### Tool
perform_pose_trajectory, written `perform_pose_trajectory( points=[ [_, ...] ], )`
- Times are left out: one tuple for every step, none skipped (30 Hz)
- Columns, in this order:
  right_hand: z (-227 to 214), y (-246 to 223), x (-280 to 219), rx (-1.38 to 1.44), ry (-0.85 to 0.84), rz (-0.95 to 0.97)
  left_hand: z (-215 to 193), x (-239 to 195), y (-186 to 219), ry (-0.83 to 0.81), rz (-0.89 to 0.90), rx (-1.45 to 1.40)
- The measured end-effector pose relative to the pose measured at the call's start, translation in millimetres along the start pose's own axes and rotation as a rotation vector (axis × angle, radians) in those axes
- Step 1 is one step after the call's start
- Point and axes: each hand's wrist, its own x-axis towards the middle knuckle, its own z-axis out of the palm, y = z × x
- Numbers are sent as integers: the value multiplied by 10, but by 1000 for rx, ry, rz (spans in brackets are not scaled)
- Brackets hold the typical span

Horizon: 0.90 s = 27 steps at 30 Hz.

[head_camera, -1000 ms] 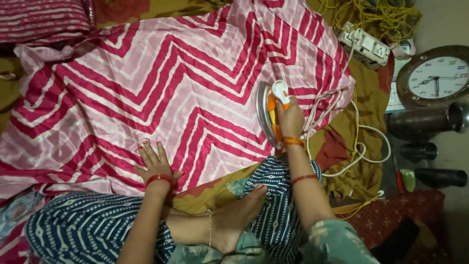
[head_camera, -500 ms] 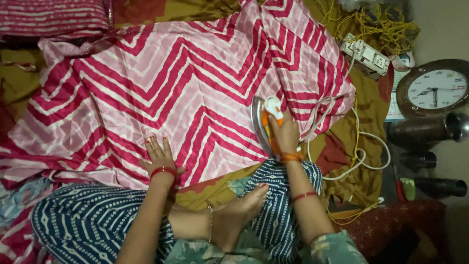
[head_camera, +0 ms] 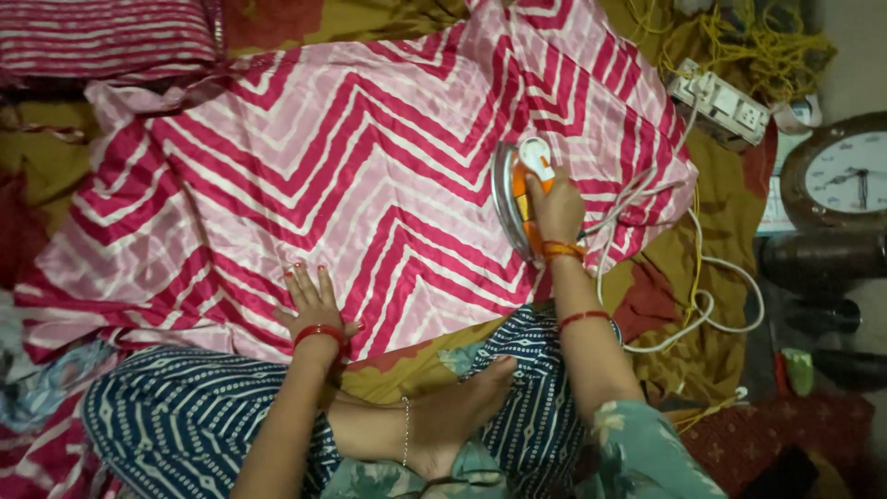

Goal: Ironing a pink and white chevron patterned cloth while sitting on a floor or bed.

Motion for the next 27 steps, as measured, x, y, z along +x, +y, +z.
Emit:
perform_pose_trajectory(
  points=[
    [10,-20,10,6,2,-10,-11,-15,-8,6,-9,-6],
    [17,-40,20,6,0,8,-24,-33,-16,7,-5,3],
    [10,-46,32,2,1,30,-42,-39,-11,9,5,13],
    [-18,-77,-9,5,7,23,-60,-52,-26,16,2,9],
    [-54,-90,-52,18,2,40,-78,-60,-27,-4,8,-5],
    [-82,-98,-90,32,-2,58,-94,-61,-23,-24,15,-18],
    [-125,-119,-197,27,-2,57,-56,-69,-30,-25,18,-20],
    [-159,-138,-295,29,-15,51,-20,-65,-33,2,23,-2],
    [-194,-147,-404,30,-28,49,15,-56,-34,28,31,19],
    [-191,-115,-529,25,-28,54,38,-59,-36,25,38,21],
    [-187,-86,-636,22,-46,30,44,-48,-35,45,38,13],
    [-180,-57,-735,20,-64,7,44,-32,-29,64,38,5],
    [-231,-98,-819,19,-64,13,23,-39,-29,63,43,9],
    [-277,-139,-898,23,-82,-5,1,-39,-27,44,35,5],
    [-308,-185,-988,30,-103,-23,-9,-45,-38,24,24,2],
    [-323,-220,-977,30,-106,-17,6,-32,-43,20,26,7],
    [-342,-244,-981,25,-113,-21,33,-32,-44,35,32,-11],
    [-360,-269,-979,21,-120,-24,57,-29,-45,50,37,-29],
    [-351,-273,-926,20,-124,-18,67,-12,-35,45,40,-24],
    [-345,-282,-876,13,-104,-28,77,-1,-31,57,38,-23],
    [-336,-300,-815,8,-85,-45,88,7,-29,72,32,-25],
    [-315,-298,-740,8,-89,-44,88,11,-19,68,31,-24],
    [-290,-315,-645,4,-78,-34,78,19,-17,66,24,-18],
    [-269,-339,-559,-1,-68,-23,69,20,-23,63,17,-11],
    [-189,-290,-434,3,-70,-31,48,18,-23,63,9,-15],
    [-114,-244,-323,-5,-57,-15,34,6,-29,52,13,-19],
    [-47,-196,-214,-13,-43,-1,27,-15,-28,43,18,-25]
  ],
)
